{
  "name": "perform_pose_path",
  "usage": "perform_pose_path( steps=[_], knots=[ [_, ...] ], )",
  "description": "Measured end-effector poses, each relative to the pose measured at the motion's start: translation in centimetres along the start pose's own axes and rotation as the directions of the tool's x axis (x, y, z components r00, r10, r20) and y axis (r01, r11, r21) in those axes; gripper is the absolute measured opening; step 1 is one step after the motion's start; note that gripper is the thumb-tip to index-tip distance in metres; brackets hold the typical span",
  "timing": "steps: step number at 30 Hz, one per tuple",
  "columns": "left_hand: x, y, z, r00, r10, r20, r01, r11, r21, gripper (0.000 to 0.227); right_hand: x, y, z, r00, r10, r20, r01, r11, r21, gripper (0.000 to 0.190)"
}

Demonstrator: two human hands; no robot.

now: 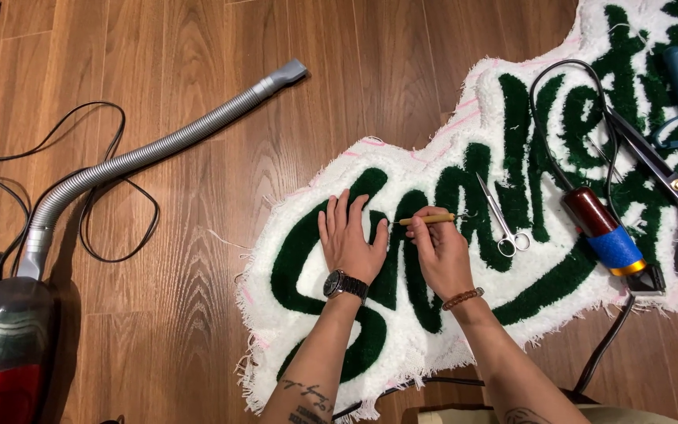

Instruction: Marking the back of a tufted rug with a pencil and picking out loose threads or adjusting tufts by hand.

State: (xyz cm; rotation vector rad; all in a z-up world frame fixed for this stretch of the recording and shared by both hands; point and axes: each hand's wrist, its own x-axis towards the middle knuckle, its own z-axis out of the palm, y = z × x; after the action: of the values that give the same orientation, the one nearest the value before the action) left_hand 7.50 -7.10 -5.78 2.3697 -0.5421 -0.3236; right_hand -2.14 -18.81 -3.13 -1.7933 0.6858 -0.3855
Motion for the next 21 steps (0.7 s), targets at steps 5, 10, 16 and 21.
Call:
perform_pose_path(
  steps=[5, 10, 16, 21],
  knots=[
    [-0.1, 0.5, -0.6, 1.0, -0.013, 0.004, 0.013, 1.0, -0.021, 0.051, 0.1, -0.7, 0.1, 1.0, -0.017, 0.013, 0.018, 0.999, -0.042, 0.016],
    [-0.2, 0.6, -0.7, 1.0, -0.008, -0.009, 0.007, 0.999, -0.033, 0.05, 0.3, -0.7, 0.0, 1.0, -0.019, 0.019, 0.02, 0.998, -0.063, 0.016],
    [-0.2, 0.5, -0.7, 1.0, -0.009, -0.009, 0.009, 0.999, -0.042, 0.049, 0.4, -0.3, 0.1, 0.999, -0.03, -0.011, 0.03, 0.999, -0.025, 0.015],
    [-0.2, 0.5, -0.8, 1.0, 0.0, -0.018, -0.001, 0.999, -0.044, 0.049, 0.3, 0.3, 0.2, 0.998, -0.061, 0.006, 0.062, 0.996, -0.059, 0.012]
  ],
)
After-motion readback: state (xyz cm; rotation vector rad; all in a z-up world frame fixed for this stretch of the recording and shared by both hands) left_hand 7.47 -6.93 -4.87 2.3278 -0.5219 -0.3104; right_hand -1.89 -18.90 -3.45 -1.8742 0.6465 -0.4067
